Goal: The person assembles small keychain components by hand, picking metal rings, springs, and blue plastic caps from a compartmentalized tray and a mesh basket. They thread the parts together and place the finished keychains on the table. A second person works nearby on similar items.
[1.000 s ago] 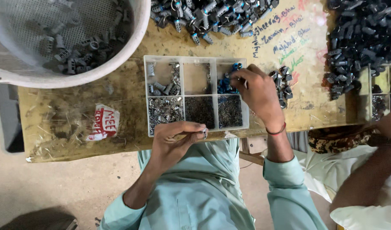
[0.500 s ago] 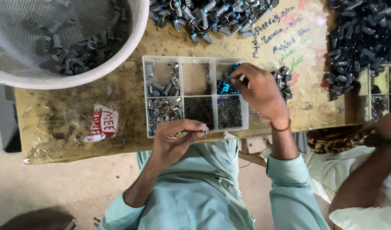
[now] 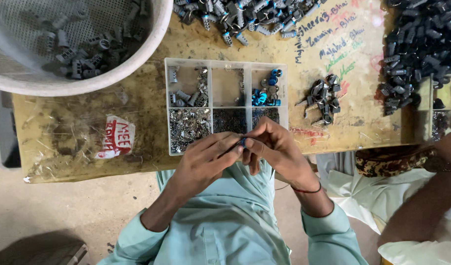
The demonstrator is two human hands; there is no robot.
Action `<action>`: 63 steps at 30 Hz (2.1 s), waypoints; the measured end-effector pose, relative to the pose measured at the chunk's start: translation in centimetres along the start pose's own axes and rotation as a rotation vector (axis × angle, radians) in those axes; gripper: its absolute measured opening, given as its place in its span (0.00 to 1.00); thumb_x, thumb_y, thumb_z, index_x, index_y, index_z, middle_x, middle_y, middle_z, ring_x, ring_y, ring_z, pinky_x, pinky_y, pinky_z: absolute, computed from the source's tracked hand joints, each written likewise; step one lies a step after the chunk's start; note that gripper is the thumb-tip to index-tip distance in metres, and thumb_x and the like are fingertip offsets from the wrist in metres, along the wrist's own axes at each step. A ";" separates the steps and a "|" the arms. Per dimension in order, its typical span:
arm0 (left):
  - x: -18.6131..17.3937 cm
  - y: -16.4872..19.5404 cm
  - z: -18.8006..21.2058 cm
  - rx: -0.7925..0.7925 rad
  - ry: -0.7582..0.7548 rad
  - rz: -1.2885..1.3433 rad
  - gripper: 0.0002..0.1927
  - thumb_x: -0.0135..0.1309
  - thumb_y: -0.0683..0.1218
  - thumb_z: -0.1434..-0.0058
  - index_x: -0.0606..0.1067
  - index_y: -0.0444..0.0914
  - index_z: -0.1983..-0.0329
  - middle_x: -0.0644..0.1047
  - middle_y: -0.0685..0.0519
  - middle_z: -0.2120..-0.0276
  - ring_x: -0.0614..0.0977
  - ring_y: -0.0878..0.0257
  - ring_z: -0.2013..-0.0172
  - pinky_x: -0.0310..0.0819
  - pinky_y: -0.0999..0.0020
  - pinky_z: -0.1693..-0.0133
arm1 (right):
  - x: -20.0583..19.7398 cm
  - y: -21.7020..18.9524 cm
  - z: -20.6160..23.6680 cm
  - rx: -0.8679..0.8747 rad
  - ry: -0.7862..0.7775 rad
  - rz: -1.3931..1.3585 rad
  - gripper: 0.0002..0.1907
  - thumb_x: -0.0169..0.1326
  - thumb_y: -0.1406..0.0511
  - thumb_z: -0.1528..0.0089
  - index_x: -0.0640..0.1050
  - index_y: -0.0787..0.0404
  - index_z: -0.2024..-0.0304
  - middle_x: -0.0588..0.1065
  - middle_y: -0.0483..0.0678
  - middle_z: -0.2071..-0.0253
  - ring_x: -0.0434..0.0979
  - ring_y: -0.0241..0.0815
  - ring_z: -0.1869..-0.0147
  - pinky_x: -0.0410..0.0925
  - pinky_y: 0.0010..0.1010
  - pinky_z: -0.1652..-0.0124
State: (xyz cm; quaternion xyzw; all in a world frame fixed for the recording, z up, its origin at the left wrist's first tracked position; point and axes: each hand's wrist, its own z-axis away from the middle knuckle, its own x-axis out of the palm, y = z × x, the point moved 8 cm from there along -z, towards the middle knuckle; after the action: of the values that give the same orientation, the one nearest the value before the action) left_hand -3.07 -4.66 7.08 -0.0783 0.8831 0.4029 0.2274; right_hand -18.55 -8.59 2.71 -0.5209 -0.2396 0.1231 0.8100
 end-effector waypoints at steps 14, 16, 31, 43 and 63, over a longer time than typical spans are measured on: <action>0.5 -1.0 0.8 -0.291 0.153 0.229 0.18 0.64 0.35 0.42 0.79 0.38 0.48 0.83 0.54 0.59 0.83 0.58 0.57 0.79 0.64 0.52 | 1.9 1.5 1.0 -0.017 -0.147 -0.279 0.13 0.52 0.69 0.29 0.62 0.59 0.48 0.76 0.50 0.58 0.78 0.38 0.61 0.73 0.32 0.62; 0.2 -0.7 0.9 -0.306 0.180 0.232 0.15 0.63 0.35 0.42 0.79 0.37 0.51 0.83 0.52 0.58 0.83 0.57 0.57 0.78 0.65 0.53 | -0.7 -1.4 1.7 -0.256 -0.066 0.468 0.12 0.55 0.70 0.35 0.72 0.61 0.49 0.78 0.49 0.57 0.81 0.42 0.58 0.74 0.34 0.60; 1.0 -2.1 0.3 -0.337 0.173 0.296 0.15 0.59 0.31 0.38 0.76 0.36 0.49 0.80 0.49 0.57 0.83 0.59 0.59 0.79 0.66 0.57 | -10.5 -5.2 3.9 -0.433 0.498 0.242 0.04 0.47 0.71 0.26 0.71 0.58 0.50 0.75 0.50 0.53 0.75 0.37 0.57 0.71 0.29 0.54; -0.1 0.1 0.6 -0.159 0.089 0.127 0.19 0.60 0.33 0.39 0.73 0.33 0.45 0.79 0.47 0.54 0.82 0.51 0.55 0.78 0.58 0.57 | 3.5 -5.9 4.6 -0.616 0.204 1.112 0.16 0.47 0.76 0.32 0.68 0.65 0.41 0.77 0.58 0.48 0.80 0.54 0.55 0.73 0.37 0.59; -4.4 -3.3 2.6 -0.518 0.110 -0.453 0.07 0.56 0.46 0.31 0.78 0.40 0.53 0.84 0.47 0.62 0.85 0.51 0.64 0.79 0.57 0.64 | -7.2 -6.0 3.5 -0.408 0.746 1.448 0.13 0.55 0.74 0.34 0.79 0.63 0.47 0.77 0.57 0.52 0.76 0.58 0.48 0.70 0.43 0.51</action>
State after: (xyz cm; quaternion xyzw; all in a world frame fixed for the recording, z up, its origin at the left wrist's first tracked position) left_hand 2.74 -5.10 5.45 -0.3489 0.7227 0.5482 0.2355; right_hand -26.78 -11.64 7.42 -0.6887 0.4199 0.3867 0.4471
